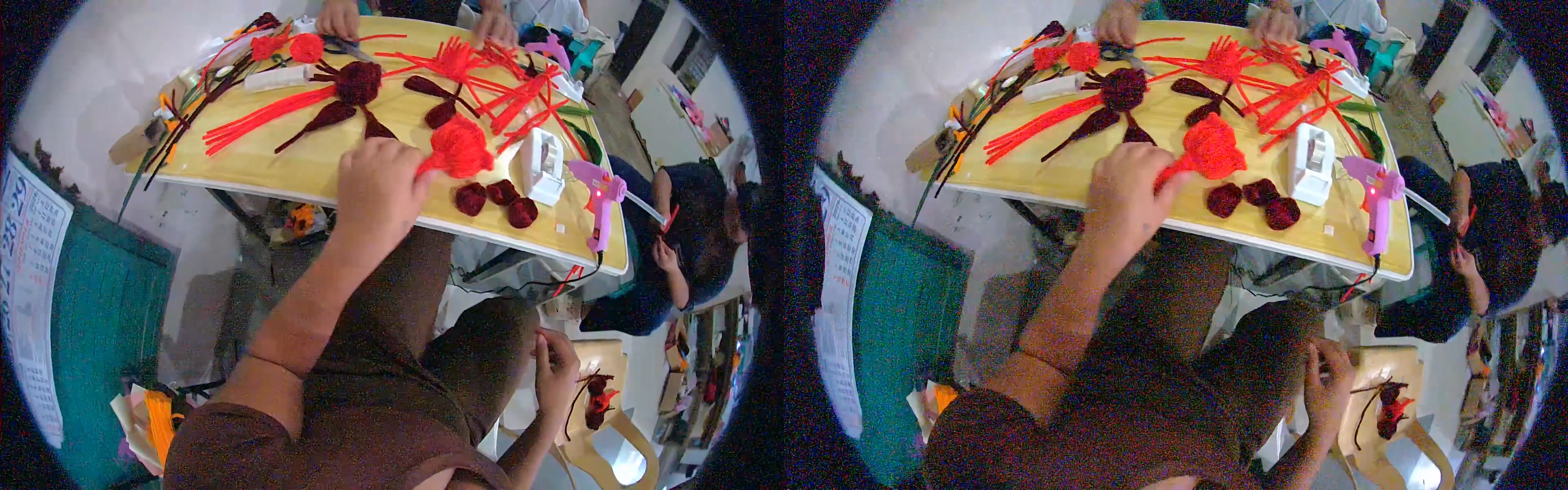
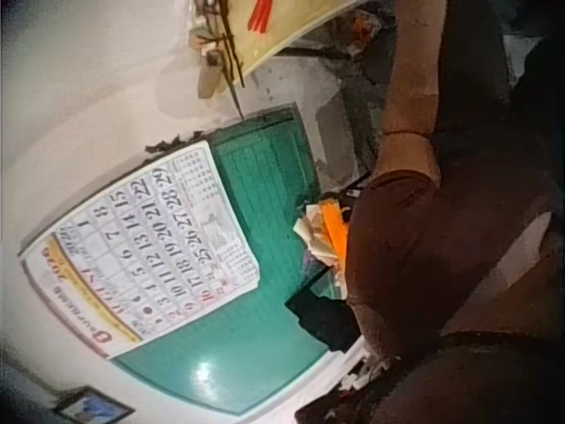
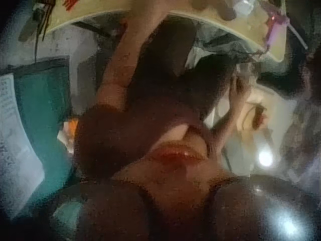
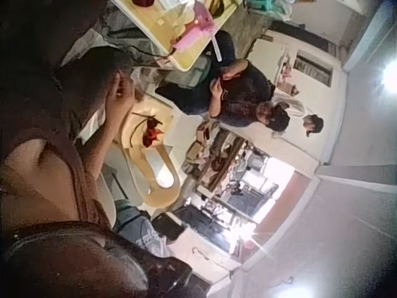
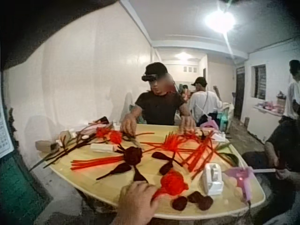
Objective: The person constructs a flower from red pipe cleaners by twisting them together and cutting them to size with shears.
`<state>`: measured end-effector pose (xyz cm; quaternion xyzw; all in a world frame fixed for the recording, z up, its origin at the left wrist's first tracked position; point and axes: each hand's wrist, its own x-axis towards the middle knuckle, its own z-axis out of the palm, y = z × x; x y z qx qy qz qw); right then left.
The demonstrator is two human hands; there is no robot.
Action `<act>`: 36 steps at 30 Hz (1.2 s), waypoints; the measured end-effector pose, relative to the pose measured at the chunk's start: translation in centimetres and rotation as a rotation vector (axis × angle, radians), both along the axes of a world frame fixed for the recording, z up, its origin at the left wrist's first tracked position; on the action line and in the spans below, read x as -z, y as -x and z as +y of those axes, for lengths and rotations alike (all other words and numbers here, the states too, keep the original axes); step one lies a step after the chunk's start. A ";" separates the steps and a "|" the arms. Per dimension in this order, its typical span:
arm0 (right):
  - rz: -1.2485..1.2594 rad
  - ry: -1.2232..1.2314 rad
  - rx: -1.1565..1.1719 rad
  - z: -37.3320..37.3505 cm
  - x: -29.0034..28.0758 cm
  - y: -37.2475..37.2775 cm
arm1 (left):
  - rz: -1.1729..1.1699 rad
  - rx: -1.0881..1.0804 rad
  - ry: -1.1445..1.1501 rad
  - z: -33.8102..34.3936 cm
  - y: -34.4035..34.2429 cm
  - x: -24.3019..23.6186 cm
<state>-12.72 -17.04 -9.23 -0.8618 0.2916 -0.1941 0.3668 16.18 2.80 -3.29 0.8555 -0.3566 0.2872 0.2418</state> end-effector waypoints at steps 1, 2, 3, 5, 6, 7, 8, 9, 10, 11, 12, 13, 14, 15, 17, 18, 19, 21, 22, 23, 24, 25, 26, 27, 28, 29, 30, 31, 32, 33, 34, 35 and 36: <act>0.007 0.003 0.017 0.3 -0.1 -0.2 | 0.007 0.025 0.087 0.3 -0.3 -0.1; 0.006 0.037 -0.035 0.5 0.2 -0.4 | 0.016 0.050 0.174 0.5 -0.7 0.0; 0.006 0.071 -0.090 0.9 0.5 -0.7 | 0.034 0.010 0.201 0.9 -1.1 0.1; 0.011 0.076 -0.150 2.0 2.3 -1.4 | 0.142 -0.138 0.178 1.4 -1.3 -1.0; 0.008 0.083 -0.228 2.7 3.3 -1.7 | 0.184 -0.163 0.218 1.8 -1.7 -1.2; 0.019 0.079 -0.213 3.6 4.0 -1.8 | 0.223 -0.188 0.256 2.1 -2.1 -1.6; 0.138 0.014 -0.262 4.5 4.6 -2.0 | 0.289 -0.242 0.215 2.5 -2.2 -2.5; 0.256 -0.049 -0.321 5.3 5.3 -2.2 | 0.300 -0.240 0.214 3.1 -2.9 -2.1; 0.265 -0.050 -0.310 5.8 7.2 -2.0 | 0.213 -0.215 0.228 3.5 -3.7 -1.7; 0.328 0.153 -0.373 6.2 9.7 -1.5 | 0.125 -0.191 0.241 3.6 -4.2 -1.4; 0.390 0.353 -0.434 6.9 10.2 -1.6 | 0.021 -0.260 0.122 3.6 -4.0 -1.3; 0.397 0.347 -0.422 7.3 10.4 -1.4 | 0.027 -0.246 0.119 3.3 -4.1 -1.1; 0.478 0.438 -0.482 7.7 10.5 -1.4 | -0.093 -0.223 0.094 2.9 -4.2 -0.9; 0.556 0.526 -0.545 8.0 10.3 -1.6 | -0.217 -0.200 0.068 2.5 -4.1 -0.9; 0.550 0.513 -0.552 7.9 10.4 -1.9 | -0.153 -0.059 0.016 1.3 -2.0 -1.8; 0.538 0.511 -0.572 7.7 10.4 -2.1 | -0.092 0.064 -0.032 0.6 -0.5 -2.2; 0.545 0.508 -0.569 7.7 10.6 -2.3 | -0.087 0.069 -0.032 -0.2 0.8 -2.0; 0.584 0.594 -0.562 7.3 11.3 -2.8 | 0.175 0.427 -0.150 -1.8 2.7 -1.9; 0.587 0.598 -0.561 7.1 11.6 -2.8 | 0.210 0.428 -0.144 -2.3 2.6 -1.5; 0.548 0.553 -0.523 6.9 11.9 -2.8 | 0.211 0.426 -0.138 -2.6 2.4 -1.1; 0.490 0.508 -0.485 6.8 12.0 -3.5 | 0.248 0.316 -0.015 -2.7 1.7 -1.1; 0.475 0.516 -0.489 6.9 11.9 -3.7 | 0.283 0.204 0.110 -2.6 1.2 -1.1; 0.418 0.488 -0.456 7.1 11.7 -3.2 | 0.268 0.194 0.113 -2.4 0.9 -1.0; 0.347 0.466 -0.431 7.2 11.7 -3.3 | 0.155 0.183 0.148 -1.9 0.5 -1.0; 0.316 0.472 -0.455 7.3 11.7 -3.3 | 0.043 0.164 0.173 -1.0 0.2 -1.2; 0.286 0.462 -0.429 7.1 11.7 -3.0 | 0.018 0.131 0.167 -0.3 -0.2 -1.1; 0.250 0.447 -0.403 7.0 11.8 -3.0 | -0.011 0.101 0.154 -0.1 -0.5 -1.3; 0.215 0.443 -0.438 7.0 11.6 -3.0 | -0.035 0.064 0.138 0.6 -0.7 -1.6; 0.220 0.466 -0.419 7.0 11.3 -3.1 | 0.076 0.007 0.102 1.5 -0.9 -2.4; 0.240 0.497 -0.385 6.9 11.1 -2.9 | 0.063 -0.019 0.101 2.5 -1.3 -2.5; 0.223 0.499 -0.407 7.0 11.0 -3.0 | 0.050 -0.101 0.136 3.5 -2.0 -2.4; 0.244 0.493 -0.404 7.1 11.0 -3.1 | 0.036 -0.180 0.170 4.6 -2.5 -2.6; 0.275 0.492 -0.381 7.0 11.0 -3.0 | 0.063 -0.190 0.223 5.5 -2.9 -2.9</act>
